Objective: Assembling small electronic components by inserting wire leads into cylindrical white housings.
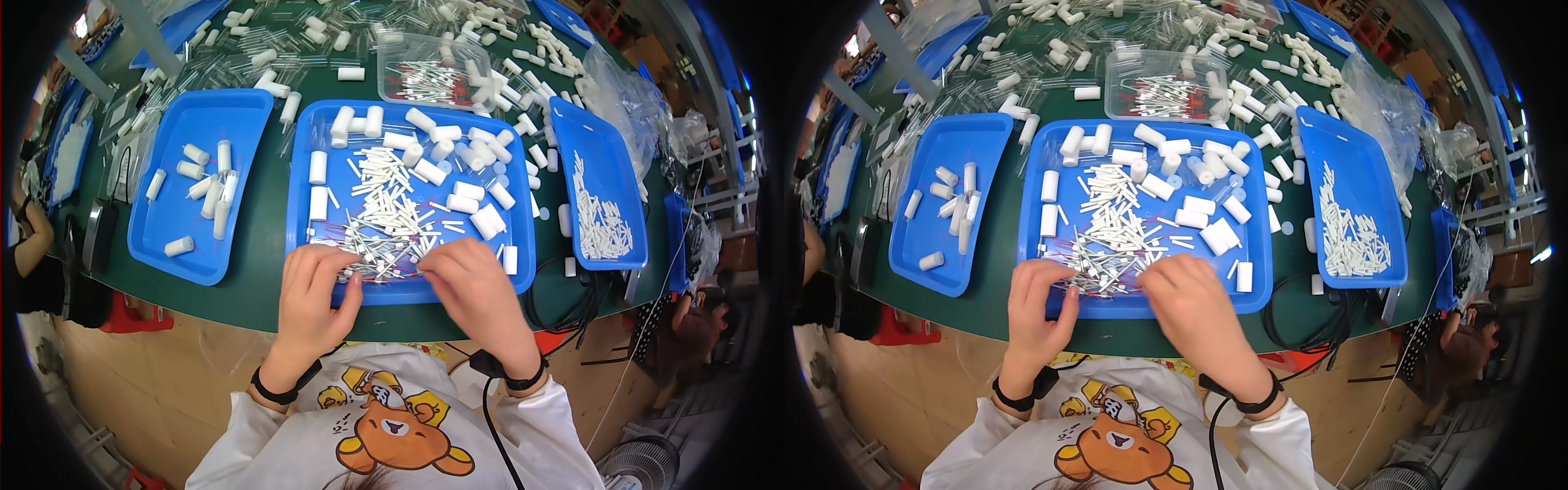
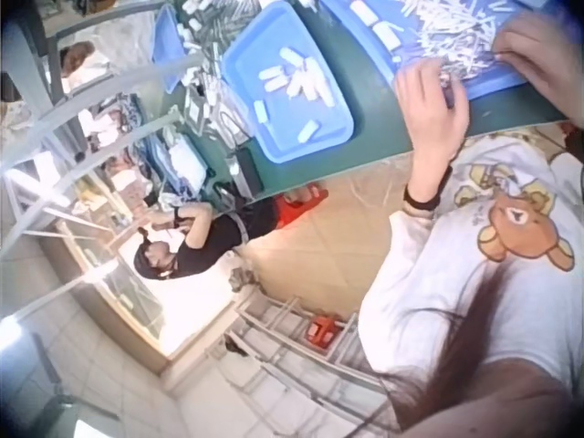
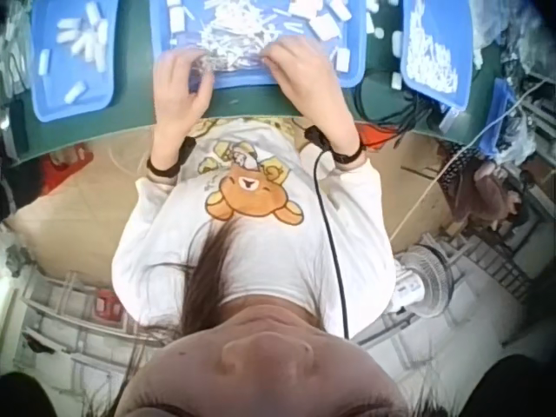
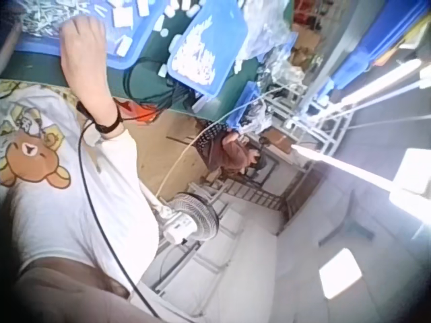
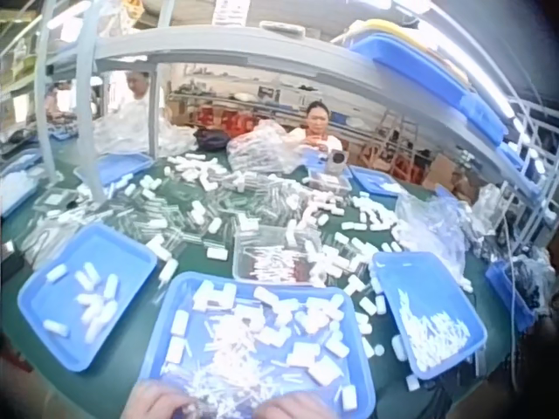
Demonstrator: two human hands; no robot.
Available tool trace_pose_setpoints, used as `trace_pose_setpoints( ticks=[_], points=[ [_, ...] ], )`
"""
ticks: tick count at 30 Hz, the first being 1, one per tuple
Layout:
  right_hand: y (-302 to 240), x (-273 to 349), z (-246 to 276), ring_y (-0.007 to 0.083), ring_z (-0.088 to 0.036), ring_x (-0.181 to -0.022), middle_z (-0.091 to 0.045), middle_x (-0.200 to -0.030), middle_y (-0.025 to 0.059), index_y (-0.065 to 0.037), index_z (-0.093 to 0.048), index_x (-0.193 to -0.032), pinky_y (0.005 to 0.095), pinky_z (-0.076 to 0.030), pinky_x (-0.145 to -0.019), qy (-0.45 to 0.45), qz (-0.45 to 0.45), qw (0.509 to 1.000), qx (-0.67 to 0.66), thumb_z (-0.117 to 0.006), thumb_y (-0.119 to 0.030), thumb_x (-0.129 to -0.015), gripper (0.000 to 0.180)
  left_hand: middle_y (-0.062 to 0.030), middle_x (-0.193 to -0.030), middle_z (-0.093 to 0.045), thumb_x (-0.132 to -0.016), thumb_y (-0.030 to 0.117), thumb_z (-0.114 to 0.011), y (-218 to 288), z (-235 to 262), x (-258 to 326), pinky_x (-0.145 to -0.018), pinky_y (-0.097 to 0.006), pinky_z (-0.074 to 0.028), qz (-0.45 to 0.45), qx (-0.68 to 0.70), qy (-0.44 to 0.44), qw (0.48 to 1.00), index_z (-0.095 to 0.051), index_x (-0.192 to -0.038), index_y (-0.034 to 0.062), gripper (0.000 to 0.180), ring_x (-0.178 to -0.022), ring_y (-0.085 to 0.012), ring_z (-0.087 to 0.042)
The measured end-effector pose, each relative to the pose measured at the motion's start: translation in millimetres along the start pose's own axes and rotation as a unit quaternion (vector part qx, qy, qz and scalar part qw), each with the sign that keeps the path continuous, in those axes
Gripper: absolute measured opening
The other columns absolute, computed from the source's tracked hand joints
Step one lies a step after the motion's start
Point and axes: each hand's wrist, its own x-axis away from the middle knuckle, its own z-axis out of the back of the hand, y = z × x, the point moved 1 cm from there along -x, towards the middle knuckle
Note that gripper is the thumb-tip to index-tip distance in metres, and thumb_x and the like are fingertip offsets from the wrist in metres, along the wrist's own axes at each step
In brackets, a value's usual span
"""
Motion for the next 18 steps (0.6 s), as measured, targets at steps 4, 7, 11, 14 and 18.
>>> trace_pose_setpoints(
  ticks=[4,7,11,14,18],
  points=[
    [-13,-17,-23,0.0248,-0.051,-0.091,-0.053,-0.092,0.0077,-0.002,-0.058,-0.093,0.034,-0.04,-0.079,-0.038,0.029,0.999,-0.011,-0.057,0.0,-0.072,0.021,-0.0077,-0.09,-0.055,-0.069,0.0,-0.065,-5,0,5,-0.076,-0.036,-0.04,0.013,-0.028,-0.022,0.999,-0.059,-0.091,0.0047,0.024,-0.085,-0.0268,-0.052],
    [-11,-20,-30,0.0248,-0.049,-0.092,-0.052,-0.093,0.0074,-0.002,-0.059,-0.094,0.034,-0.039,-0.079,-0.051,0.03,0.998,0.004,-0.058,-0.002,-0.073,0.021,-0.0079,-0.09,-0.055,-0.069,0.001,-0.065,-8,1,5,-0.076,-0.037,-0.04,0.001,-0.029,-0.038,0.999,-0.06,-0.091,0.0046,0.023,-0.085,-0.027,-0.052],
    [-11,-19,-23,0.025,-0.049,-0.09,-0.054,-0.094,0.0064,-0.002,-0.058,-0.09,0.0345,-0.041,-0.078,0.002,0.019,1.0,-0.009,-0.062,-0.002,-0.073,0.018,-0.0095,-0.088,-0.055,-0.069,-0.003,-0.063,-8,5,2,-0.075,-0.035,-0.04,-0.003,-0.006,-0.06,0.998,-0.059,-0.09,0.0033,0.022,-0.084,-0.0269,-0.052],
    [-6,-10,-5,0.0255,-0.051,-0.087,-0.057,-0.091,0.0058,-0.003,-0.058,-0.088,0.0348,-0.042,-0.076,0.067,-0.009,0.998,-0.003,-0.066,0.001,-0.07,0.02,-0.0079,-0.091,-0.055,-0.071,0.001,-0.064,-7,5,-2,-0.076,-0.037,-0.04,0.015,0.023,-0.075,0.997,-0.06,-0.09,0.0049,0.02,-0.085,-0.0276,-0.052],
    [2,9,23,0.0233,-0.054,-0.078,-0.06,-0.085,0.0071,-0.002,-0.058,-0.089,0.0312,-0.044,-0.07,0.154,-0.091,0.984,-0.024,-0.068,0.007,-0.069,0.024,-0.0071,-0.092,-0.055,-0.071,0.001,-0.064,6,-8,-16,-0.078,-0.036,-0.039,0.001,0.027,-0.104,0.994,-0.06,-0.089,0.0052,0.019,-0.087,-0.0268,-0.052]
  ],
)
